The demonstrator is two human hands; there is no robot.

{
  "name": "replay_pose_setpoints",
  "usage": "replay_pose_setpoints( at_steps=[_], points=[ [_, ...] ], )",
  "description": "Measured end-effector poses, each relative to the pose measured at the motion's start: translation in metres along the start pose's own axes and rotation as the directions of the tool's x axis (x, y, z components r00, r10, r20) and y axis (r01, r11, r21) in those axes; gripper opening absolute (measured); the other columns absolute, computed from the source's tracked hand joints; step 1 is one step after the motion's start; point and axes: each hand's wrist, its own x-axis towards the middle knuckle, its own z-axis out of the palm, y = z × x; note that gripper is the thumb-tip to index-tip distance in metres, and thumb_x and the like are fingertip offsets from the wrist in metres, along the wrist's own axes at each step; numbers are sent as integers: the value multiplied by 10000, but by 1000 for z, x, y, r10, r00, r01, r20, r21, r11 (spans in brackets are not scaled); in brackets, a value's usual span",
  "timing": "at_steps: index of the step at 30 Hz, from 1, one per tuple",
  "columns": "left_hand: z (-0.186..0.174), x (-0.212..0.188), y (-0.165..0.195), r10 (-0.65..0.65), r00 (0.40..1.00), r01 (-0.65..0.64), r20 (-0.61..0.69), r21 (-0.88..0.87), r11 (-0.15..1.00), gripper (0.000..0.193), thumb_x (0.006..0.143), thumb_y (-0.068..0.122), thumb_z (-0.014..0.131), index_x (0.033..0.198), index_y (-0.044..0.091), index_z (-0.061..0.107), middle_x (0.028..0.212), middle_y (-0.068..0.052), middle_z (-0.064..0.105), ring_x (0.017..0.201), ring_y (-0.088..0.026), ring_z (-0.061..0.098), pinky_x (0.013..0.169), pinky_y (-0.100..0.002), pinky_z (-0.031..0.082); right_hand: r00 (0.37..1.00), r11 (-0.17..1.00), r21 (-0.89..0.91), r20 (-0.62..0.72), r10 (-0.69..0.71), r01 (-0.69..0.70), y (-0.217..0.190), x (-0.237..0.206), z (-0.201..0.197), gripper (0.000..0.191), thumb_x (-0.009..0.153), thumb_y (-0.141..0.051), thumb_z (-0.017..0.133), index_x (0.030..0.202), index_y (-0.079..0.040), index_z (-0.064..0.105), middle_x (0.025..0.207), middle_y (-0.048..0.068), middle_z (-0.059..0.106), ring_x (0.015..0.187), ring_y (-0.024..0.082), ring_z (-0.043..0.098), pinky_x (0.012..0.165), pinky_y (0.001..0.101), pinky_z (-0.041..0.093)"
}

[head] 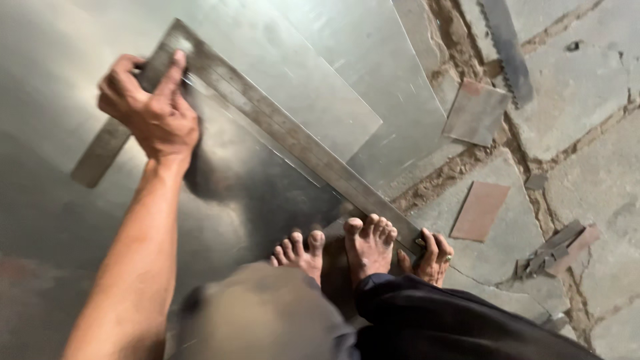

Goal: The person uses a square ruler and a marking tool to draw lines on a metal sheet. They align the ruler at various points and mark rectangular shapes on the metal surface.

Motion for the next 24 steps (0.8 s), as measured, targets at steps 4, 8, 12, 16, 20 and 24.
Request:
replay_pose_setpoints(
  at_steps=[4,8,12,16,20,24],
  points=[
    [4,-10,-7,10,1000,-9,30,-36,999,511,933,-1,666,1358,265,766,1342,-125,479,1244,-369,426,1073,-552,326,1000,999,39,-9,-11,11,8,-3,1,650,851,-227,799,1414,-43,531,1344,216,518,1255,389,478,1100,496,388],
    [7,-15,-15,53,998,-53,24,-21,998,483,987,-9,659,1385,257,722,1348,-114,455,1261,-342,412,1094,-524,320,996,995,64,-44,-71,74,13,-4,3,652,834,-220,814,1387,-15,536,1314,215,528,1223,381,488,1073,491,401],
    [9,-19,-19,42,998,-41,51,-8,999,546,957,-19,651,1410,278,722,1351,-96,451,1281,-321,414,1096,-512,321,997,994,84,-35,-67,70,14,-6,3,642,853,-227,806,1390,-9,529,1324,218,531,1220,380,492,1064,479,415],
    [12,-20,-22,64,996,-65,62,16,998,529,983,-40,646,1394,281,732,1356,-101,441,1276,-320,402,1103,-524,321,998,997,43,-35,-60,62,13,-7,4,648,849,-249,812,1385,-14,536,1314,224,534,1203,383,498,1054,481,411],
    [12,-20,-22,50,996,-53,68,33,998,557,948,-29,632,1393,288,739,1356,-85,444,1289,-306,404,1092,-501,323,998,997,34,-21,-65,66,13,-6,3,633,857,-245,806,1380,-6,539,1314,226,533,1199,386,497,1053,489,405],
    [8,-16,-17,34,998,-34,53,-1,999,492,975,-14,649,1367,266,752,1330,-109,451,1294,-336,409,1106,-531,323,1000,999,42,6,-19,18,5,-5,0,614,867,-230,797,1379,-5,543,1327,228,528,1211,400,490,1062,504,398]
  ],
)
